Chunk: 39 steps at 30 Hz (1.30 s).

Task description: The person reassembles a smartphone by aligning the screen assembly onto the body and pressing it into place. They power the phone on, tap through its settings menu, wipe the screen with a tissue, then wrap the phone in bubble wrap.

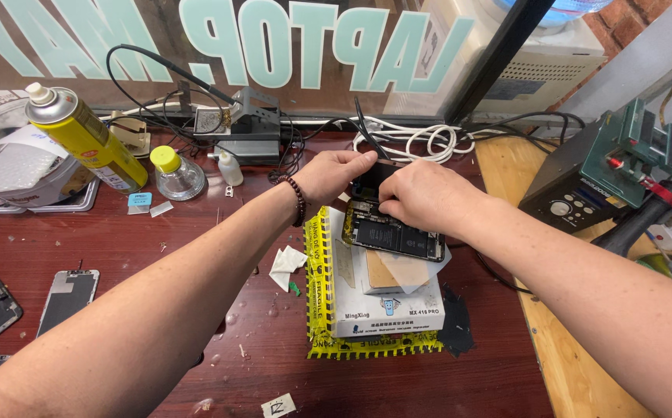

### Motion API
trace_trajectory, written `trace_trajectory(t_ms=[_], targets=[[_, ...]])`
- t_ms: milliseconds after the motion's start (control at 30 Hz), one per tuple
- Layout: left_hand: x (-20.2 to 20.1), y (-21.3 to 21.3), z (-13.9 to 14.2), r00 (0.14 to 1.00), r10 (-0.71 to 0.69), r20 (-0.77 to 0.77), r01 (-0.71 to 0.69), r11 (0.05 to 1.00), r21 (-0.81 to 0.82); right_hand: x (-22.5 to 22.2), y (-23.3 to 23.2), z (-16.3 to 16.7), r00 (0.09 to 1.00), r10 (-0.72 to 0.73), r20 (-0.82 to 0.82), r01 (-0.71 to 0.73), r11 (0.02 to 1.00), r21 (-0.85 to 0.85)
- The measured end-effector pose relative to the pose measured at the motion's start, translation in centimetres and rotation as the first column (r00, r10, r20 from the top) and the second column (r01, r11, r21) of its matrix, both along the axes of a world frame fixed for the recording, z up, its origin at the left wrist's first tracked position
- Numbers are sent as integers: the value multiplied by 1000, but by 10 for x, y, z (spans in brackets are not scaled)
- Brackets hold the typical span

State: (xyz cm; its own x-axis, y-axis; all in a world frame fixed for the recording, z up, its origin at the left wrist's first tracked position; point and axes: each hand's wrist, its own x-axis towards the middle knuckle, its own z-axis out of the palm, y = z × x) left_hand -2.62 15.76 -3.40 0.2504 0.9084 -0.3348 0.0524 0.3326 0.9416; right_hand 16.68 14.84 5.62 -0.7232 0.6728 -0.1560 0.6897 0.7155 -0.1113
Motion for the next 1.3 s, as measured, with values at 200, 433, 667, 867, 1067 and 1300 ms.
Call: trace_trajectory(t_ms=[200, 433, 667, 867, 1067, 1300], targets=[[1, -2, 1, 1000, 4, 7, -4, 1000, 6, 0, -9, 4, 999, -35, 27, 35, 999, 34], [4, -7, -2, 998, 45, 51, -47, 999, 28, -4, -12, 0, 998, -48, 30, 46, 997, 65], [1, -5, -2, 998, 31, 62, -32, 999, 16, -4, -10, -2, 998, -53, 14, 52, 997, 55], [4, -3, -3, 998, 35, 46, -35, 999, 7, -7, -5, -4, 999, 15, 43, -20, 995, 98], [4, -4, -3, 999, 47, 18, -47, 999, 22, -4, -7, -11, 973, 203, 110, -223, 950, 217], [6, -5, -2, 999, 50, -11, -50, 998, 33, 2, -12, -18, 972, 231, 50, -235, 928, 290]])
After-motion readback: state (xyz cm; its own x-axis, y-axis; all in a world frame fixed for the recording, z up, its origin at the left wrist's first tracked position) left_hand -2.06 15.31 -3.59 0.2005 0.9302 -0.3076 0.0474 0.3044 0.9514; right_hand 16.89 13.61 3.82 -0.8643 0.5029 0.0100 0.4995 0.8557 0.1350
